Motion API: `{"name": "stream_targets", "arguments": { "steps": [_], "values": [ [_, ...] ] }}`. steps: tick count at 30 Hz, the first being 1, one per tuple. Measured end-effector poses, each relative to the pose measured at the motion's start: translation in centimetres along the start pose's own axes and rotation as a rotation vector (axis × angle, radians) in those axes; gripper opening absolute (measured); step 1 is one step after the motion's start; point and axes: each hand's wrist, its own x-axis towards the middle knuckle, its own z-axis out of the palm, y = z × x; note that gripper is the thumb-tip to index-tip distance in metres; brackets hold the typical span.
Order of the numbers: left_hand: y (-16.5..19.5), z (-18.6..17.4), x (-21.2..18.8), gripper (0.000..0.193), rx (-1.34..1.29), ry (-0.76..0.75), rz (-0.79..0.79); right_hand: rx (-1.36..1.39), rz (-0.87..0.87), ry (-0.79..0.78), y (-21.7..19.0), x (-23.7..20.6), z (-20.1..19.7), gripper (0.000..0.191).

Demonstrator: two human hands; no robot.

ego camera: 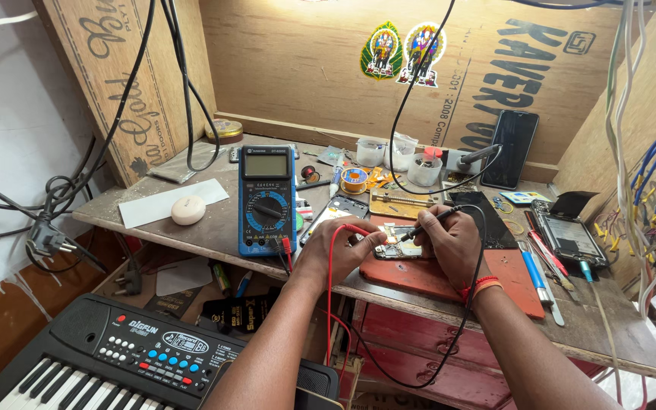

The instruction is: The person holds multimeter probes against a disassembled phone motherboard on the workbench, touching probe tips to different points on the board while steadying it with the other hand. They reposition the board and probes repeatedly to test multiple contact points, then set the probes down and handle the board by hand.

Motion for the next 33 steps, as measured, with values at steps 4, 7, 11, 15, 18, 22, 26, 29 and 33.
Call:
{"name": "stream_targets", "arguments": {
  "steps": [4,7,11,15,18,22,26,29,33],
  "values": [
    [-0.1,0.1,0.1,0.034,0.001,0.011,-0.001,-0.008,0.002,-0.002,-0.1,0.0,0.0,0.028],
    [-0.2,0.2,0.1,0.033,-0.002,0.015,0.004,0.001,-0.001,-0.006,-0.1,0.0,-0.1,0.028],
    [-0.4,0.4,0.1,0.033,-0.008,0.034,0.027,0.018,-0.004,-0.004,0.0,-0.1,-0.1,0.027],
    [-0.6,0.4,0.2,0.032,-0.023,0.044,0.026,0.014,-0.016,0.006,0.0,0.0,-0.1,0.027],
    [-0.8,0.4,0.2,0.031,0.013,0.049,0.046,0.010,-0.010,0.017,0.3,0.0,0.0,0.026],
    [-0.7,0.4,0.0,0.030,-0.036,0.035,-0.013,0.003,-0.056,-0.023,0.7,0.0,0.1,0.026],
    [-0.2,0.2,0.1,0.029,-0.027,0.054,0.062,0.068,-0.057,-0.024,1.0,0.3,0.0,0.025],
    [0.4,-0.2,0.2,0.029,-0.004,0.000,-0.046,0.078,-0.036,-0.011,1.1,0.4,0.1,0.025],
    [1.1,-0.5,0.0,0.029,0.001,-0.021,-0.068,0.135,-0.008,-0.023,1.1,0.5,-0.1,0.025]
  ]
}}
